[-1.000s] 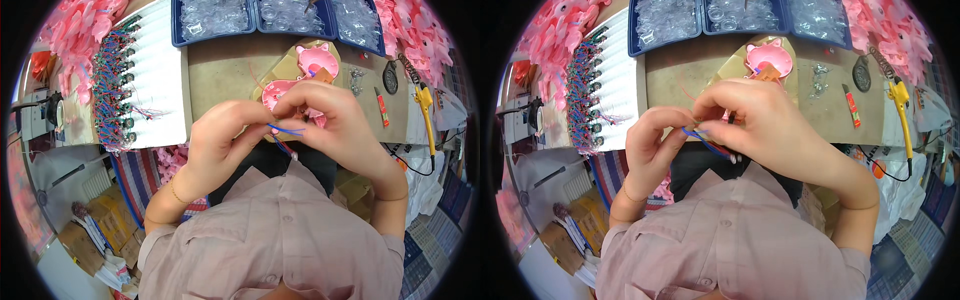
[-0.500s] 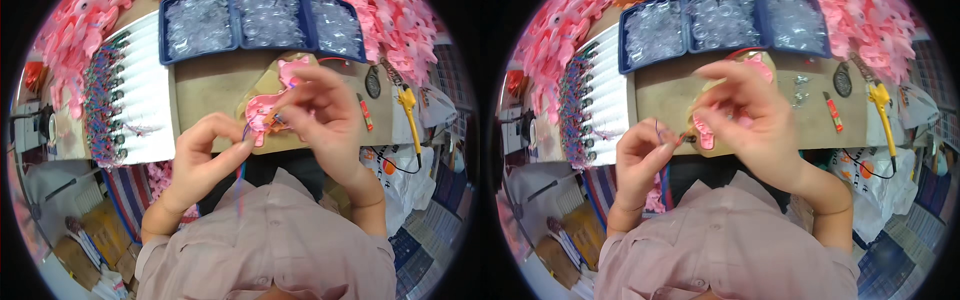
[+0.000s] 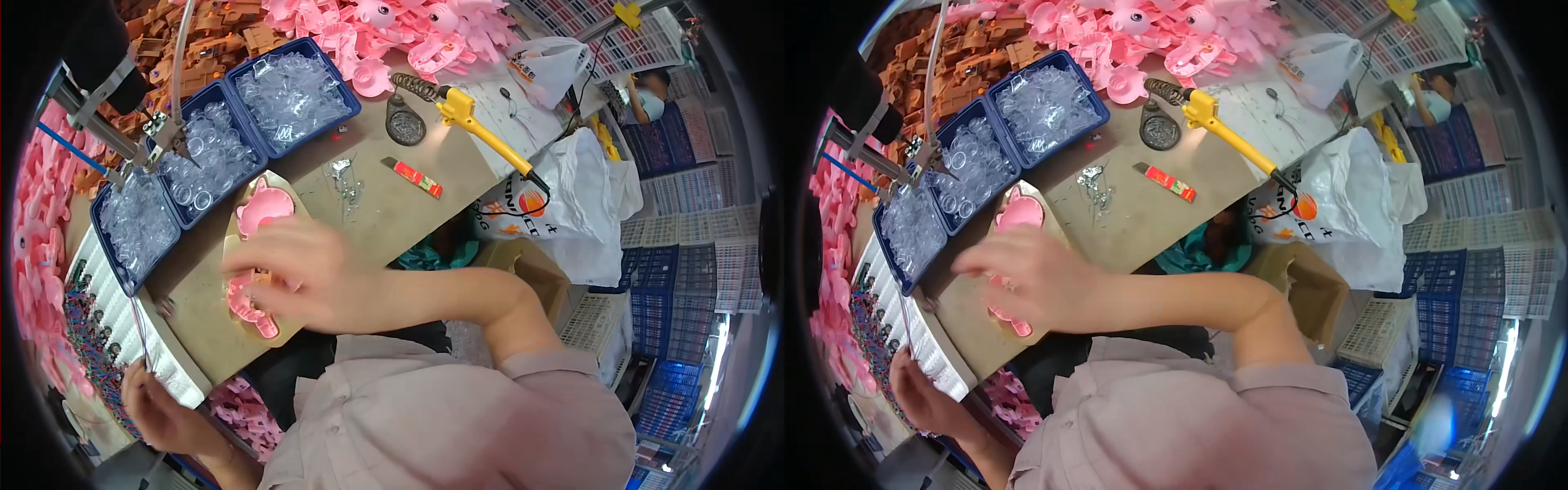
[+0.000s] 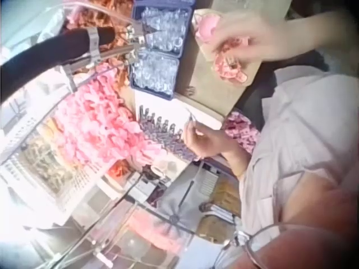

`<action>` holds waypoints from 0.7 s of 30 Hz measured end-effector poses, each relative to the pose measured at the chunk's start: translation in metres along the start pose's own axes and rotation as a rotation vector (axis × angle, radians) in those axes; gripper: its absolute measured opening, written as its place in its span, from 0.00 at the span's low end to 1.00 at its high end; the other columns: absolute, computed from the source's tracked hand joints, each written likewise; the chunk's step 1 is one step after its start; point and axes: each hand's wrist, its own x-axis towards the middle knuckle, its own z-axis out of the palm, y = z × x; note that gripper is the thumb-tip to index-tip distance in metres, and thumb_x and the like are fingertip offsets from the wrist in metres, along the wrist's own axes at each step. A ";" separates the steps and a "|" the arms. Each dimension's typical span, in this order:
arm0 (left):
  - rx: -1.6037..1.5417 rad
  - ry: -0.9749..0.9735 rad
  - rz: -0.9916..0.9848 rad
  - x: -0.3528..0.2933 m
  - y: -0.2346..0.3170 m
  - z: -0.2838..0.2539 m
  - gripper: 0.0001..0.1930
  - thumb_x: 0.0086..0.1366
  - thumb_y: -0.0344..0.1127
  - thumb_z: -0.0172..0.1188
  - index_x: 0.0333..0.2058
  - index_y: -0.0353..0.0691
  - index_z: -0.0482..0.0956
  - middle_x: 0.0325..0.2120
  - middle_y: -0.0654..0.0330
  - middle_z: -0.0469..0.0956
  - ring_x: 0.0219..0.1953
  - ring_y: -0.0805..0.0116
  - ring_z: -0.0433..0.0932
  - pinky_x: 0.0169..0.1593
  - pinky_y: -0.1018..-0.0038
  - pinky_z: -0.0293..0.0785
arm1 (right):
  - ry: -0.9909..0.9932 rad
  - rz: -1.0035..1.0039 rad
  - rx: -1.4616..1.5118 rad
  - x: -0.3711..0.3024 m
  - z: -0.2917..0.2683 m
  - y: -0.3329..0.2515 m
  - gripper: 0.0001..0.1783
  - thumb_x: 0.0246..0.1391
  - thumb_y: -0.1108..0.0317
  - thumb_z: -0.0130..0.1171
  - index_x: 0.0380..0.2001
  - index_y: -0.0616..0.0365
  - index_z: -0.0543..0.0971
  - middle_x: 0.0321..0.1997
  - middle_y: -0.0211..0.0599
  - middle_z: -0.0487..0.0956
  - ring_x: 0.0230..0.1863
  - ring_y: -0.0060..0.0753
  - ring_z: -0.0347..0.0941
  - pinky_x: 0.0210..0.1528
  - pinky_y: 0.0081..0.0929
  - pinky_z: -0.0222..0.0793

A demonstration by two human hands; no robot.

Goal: Assembling and soldering electronic components inside a toy horse on a factory assembly line.

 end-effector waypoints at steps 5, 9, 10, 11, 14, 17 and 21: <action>0.229 -0.292 0.028 -0.039 -0.017 0.035 0.08 0.57 0.20 0.60 0.36 0.34 0.79 0.32 0.55 0.78 0.35 0.60 0.76 0.42 0.72 0.71 | 0.299 0.669 0.140 -0.070 -0.088 0.055 0.11 0.57 0.68 0.57 0.42 0.60 0.78 0.40 0.30 0.78 0.44 0.20 0.72 0.49 0.22 0.67; -0.113 -0.418 -0.428 -0.033 -0.005 0.054 0.09 0.59 0.29 0.61 0.37 0.31 0.80 0.30 0.57 0.79 0.34 0.72 0.76 0.41 0.77 0.70 | 0.656 0.594 -0.180 -0.114 -0.192 0.135 0.29 0.55 0.68 0.60 0.59 0.59 0.64 0.51 0.34 0.73 0.48 0.23 0.70 0.52 0.24 0.66; -0.132 -0.484 -0.444 -0.024 -0.002 0.057 0.09 0.59 0.31 0.61 0.35 0.31 0.80 0.28 0.57 0.80 0.32 0.72 0.76 0.40 0.78 0.70 | 0.614 0.363 -0.458 -0.105 -0.203 0.131 0.33 0.55 0.70 0.59 0.62 0.59 0.61 0.55 0.35 0.71 0.51 0.23 0.69 0.53 0.24 0.66; -0.102 -0.557 -0.472 -0.017 0.001 0.056 0.09 0.58 0.33 0.62 0.33 0.31 0.80 0.27 0.57 0.80 0.32 0.72 0.76 0.39 0.77 0.70 | 0.648 0.173 -0.273 -0.089 -0.210 0.133 0.33 0.55 0.71 0.59 0.63 0.59 0.61 0.55 0.33 0.71 0.52 0.22 0.68 0.52 0.22 0.66; -0.062 -0.606 -0.273 -0.011 0.002 0.056 0.08 0.57 0.33 0.63 0.32 0.34 0.81 0.27 0.56 0.80 0.30 0.65 0.77 0.38 0.74 0.71 | 0.333 0.240 -0.574 -0.057 -0.261 0.124 0.23 0.59 0.64 0.57 0.56 0.58 0.72 0.50 0.32 0.75 0.49 0.23 0.69 0.51 0.19 0.63; -0.115 -0.604 -0.315 -0.013 0.006 0.054 0.07 0.56 0.32 0.63 0.32 0.35 0.81 0.26 0.57 0.79 0.29 0.65 0.76 0.38 0.73 0.70 | 0.177 0.308 -0.746 -0.030 -0.241 0.105 0.22 0.60 0.63 0.55 0.55 0.60 0.72 0.51 0.35 0.75 0.51 0.24 0.70 0.54 0.21 0.64; -0.160 -0.618 -0.311 -0.018 0.003 0.048 0.07 0.55 0.31 0.64 0.32 0.36 0.81 0.25 0.59 0.79 0.28 0.66 0.74 0.38 0.71 0.68 | 0.257 0.264 -0.707 -0.055 -0.198 0.062 0.21 0.61 0.65 0.53 0.54 0.64 0.71 0.52 0.42 0.75 0.52 0.29 0.72 0.56 0.25 0.65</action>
